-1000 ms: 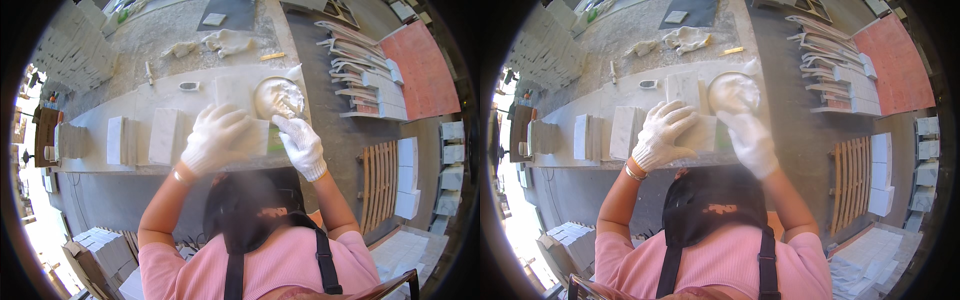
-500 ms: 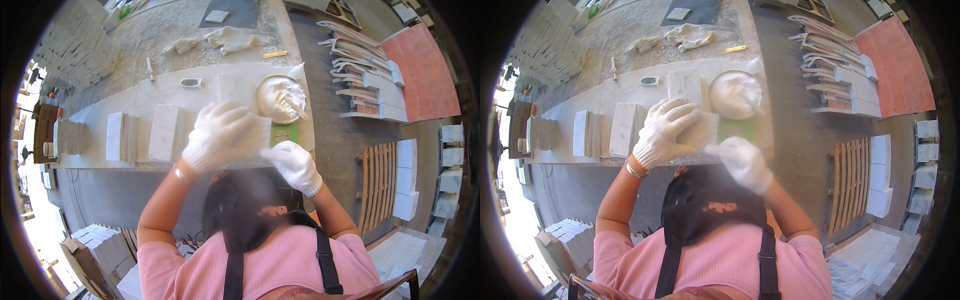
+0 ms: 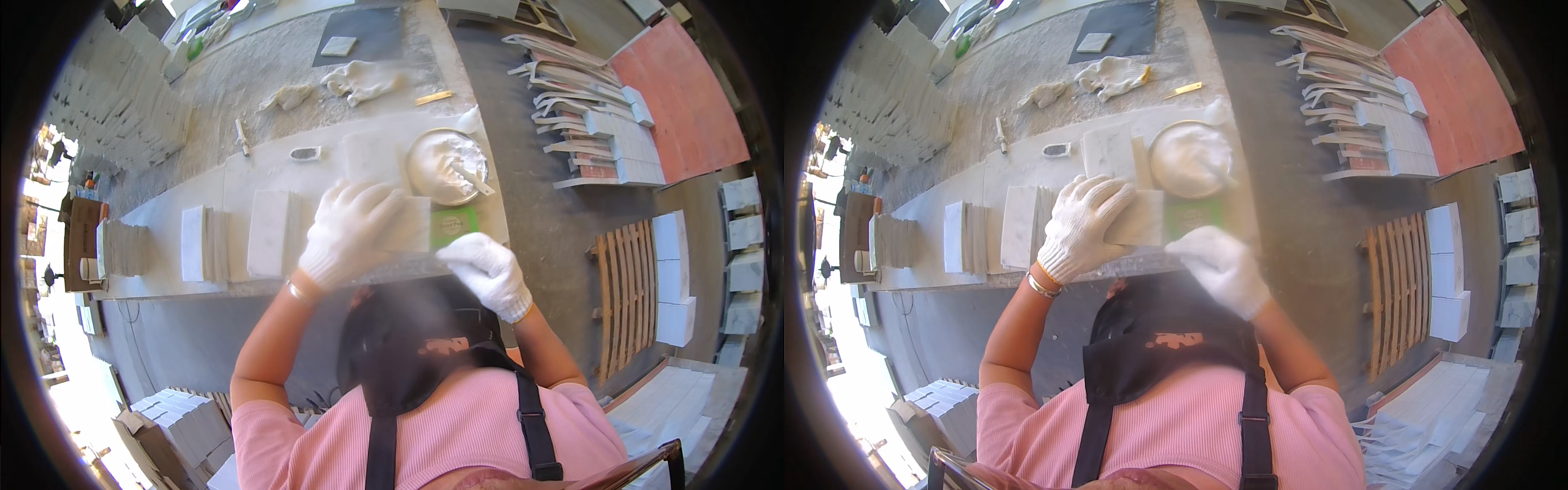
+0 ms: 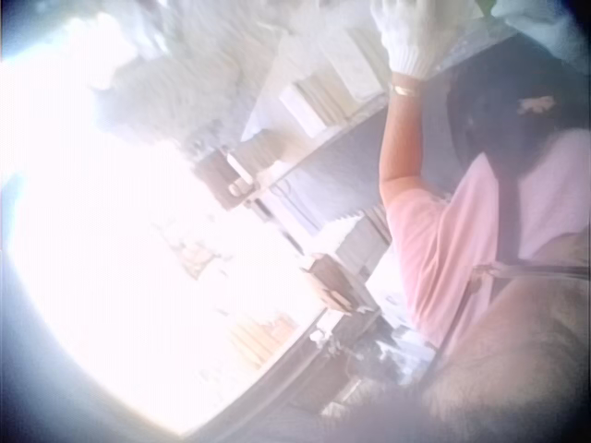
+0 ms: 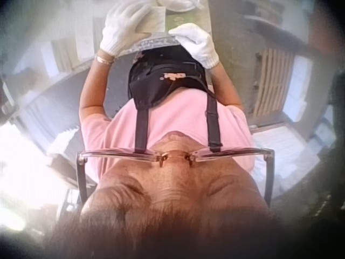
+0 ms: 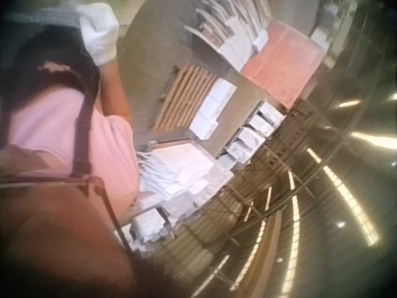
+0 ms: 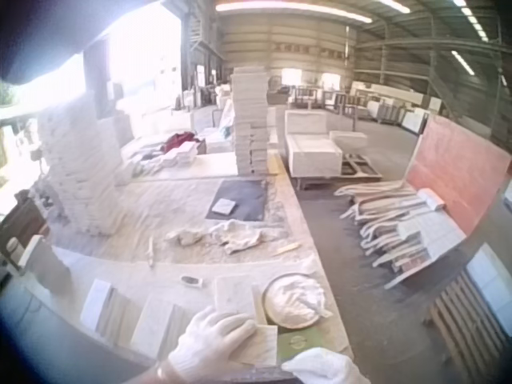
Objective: The person applies a white paste to the edges of rectangular white tiles using a small metal spatula, then smooths the edges with a green plastic scraper. The person handles tiles one at a time, repeatedly scooping paste and spreading it along the tile edges before stacking the treated tiles.
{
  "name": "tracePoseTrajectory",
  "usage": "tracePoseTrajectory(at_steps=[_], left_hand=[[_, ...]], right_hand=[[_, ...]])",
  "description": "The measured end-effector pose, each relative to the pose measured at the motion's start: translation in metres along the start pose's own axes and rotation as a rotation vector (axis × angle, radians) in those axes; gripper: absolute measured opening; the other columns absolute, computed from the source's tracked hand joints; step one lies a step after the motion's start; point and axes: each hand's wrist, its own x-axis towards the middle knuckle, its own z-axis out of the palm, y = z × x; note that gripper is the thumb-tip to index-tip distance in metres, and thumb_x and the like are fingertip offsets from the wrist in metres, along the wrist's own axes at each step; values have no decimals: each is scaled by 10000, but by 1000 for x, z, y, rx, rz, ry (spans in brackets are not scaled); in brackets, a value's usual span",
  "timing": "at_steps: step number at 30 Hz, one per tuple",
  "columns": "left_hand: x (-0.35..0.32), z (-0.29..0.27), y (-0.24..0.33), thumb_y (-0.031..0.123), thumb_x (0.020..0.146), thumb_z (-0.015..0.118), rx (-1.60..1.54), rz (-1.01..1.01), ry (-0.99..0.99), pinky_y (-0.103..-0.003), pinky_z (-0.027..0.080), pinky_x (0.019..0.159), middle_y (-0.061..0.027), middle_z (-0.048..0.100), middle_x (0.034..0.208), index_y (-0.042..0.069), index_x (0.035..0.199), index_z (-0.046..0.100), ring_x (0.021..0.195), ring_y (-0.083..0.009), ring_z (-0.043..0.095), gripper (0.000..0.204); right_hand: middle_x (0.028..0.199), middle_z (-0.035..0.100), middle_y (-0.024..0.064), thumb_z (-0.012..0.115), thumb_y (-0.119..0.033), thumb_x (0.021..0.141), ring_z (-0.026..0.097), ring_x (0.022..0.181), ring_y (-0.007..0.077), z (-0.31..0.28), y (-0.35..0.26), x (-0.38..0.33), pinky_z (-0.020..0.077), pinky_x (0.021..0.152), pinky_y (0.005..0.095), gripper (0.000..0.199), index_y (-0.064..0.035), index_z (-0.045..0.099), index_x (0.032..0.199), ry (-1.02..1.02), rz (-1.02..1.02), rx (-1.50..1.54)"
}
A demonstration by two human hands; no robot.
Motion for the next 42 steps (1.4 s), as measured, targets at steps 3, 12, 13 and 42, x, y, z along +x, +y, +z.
tracePoseTrajectory(at_steps=[3,12,13,42], left_hand=[[1,-4,7,217,681,871,3,-61,-3,-482,447,1117,-133,646,1375,97,1373,632,1301,-347,594,742],[-54,-19,31,23,809,737,-472,-179,397,-420,524,1065,-173,721,1316,-20,1408,631,1211,-314,684,610],[-62,-16,36,29,818,742,-636,-292,370,-412,528,1055,-175,722,1302,-1,1402,646,1197,-328,686,593],[-95,37,-42,49,724,890,-1252,-526,76,-315,554,887,-50,752,1109,10,1135,766,972,-140,671,431]], right_hand=[[1111,724,93,774,29,884,724,944,228,-24,8,17,573,852,317,283,-47,773,1156,257,50,-240],[1093,720,140,683,-562,930,695,1044,384,-39,54,79,559,879,507,505,-299,673,1360,-18,429,-887],[1085,725,145,680,-553,934,702,1031,386,-38,58,82,563,874,514,506,-309,664,1377,-80,470,-927],[1112,758,83,699,6,980,744,980,176,27,-45,103,590,847,298,237,-2,745,1212,-423,-11,79]])
